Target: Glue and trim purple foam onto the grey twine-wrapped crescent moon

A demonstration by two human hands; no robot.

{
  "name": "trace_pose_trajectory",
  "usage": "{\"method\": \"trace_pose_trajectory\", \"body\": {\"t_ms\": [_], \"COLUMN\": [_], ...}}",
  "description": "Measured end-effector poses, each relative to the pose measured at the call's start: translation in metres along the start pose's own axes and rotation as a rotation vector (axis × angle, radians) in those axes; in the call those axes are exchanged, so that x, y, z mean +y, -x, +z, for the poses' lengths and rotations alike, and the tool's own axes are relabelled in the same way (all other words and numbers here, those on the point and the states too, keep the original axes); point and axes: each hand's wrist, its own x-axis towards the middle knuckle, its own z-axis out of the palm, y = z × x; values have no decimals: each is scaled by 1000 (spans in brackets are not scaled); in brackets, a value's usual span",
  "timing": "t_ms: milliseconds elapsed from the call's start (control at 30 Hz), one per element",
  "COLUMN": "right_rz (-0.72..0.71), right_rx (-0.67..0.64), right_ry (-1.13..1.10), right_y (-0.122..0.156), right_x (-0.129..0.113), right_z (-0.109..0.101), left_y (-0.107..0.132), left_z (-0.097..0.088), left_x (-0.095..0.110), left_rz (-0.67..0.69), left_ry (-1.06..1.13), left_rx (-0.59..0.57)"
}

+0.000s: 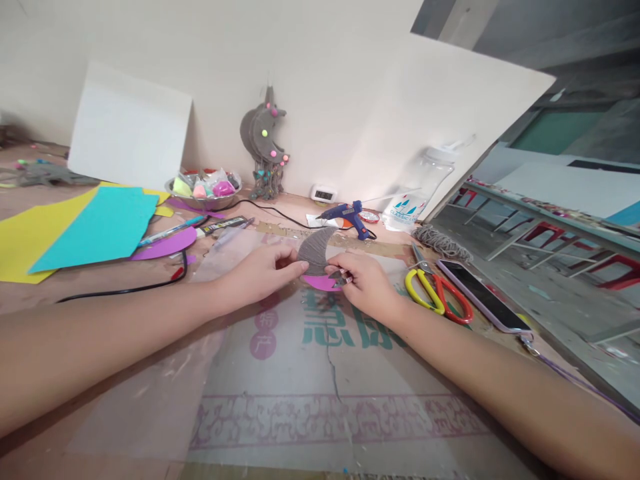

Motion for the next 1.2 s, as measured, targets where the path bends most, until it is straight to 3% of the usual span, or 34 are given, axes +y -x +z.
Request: {"method": "trace_pose_trajectory", "body": {"t_ms": [400,867,1200], "right_rz": [35,-20,-27], "right_rx": [-9,-63,-50], "right_ry": [15,12,-12], "right_y": [1,0,0], "right_x": [0,-2,-3], "right_z": [2,0,-1], "left_y": [-1,-1,-1], "left_z": [1,0,0], "left_x": [-4,-4,1], "left_rz": [26,95,32], "left_ry": [-18,17,-5], "left_rx": [-19,-40,-40]}}
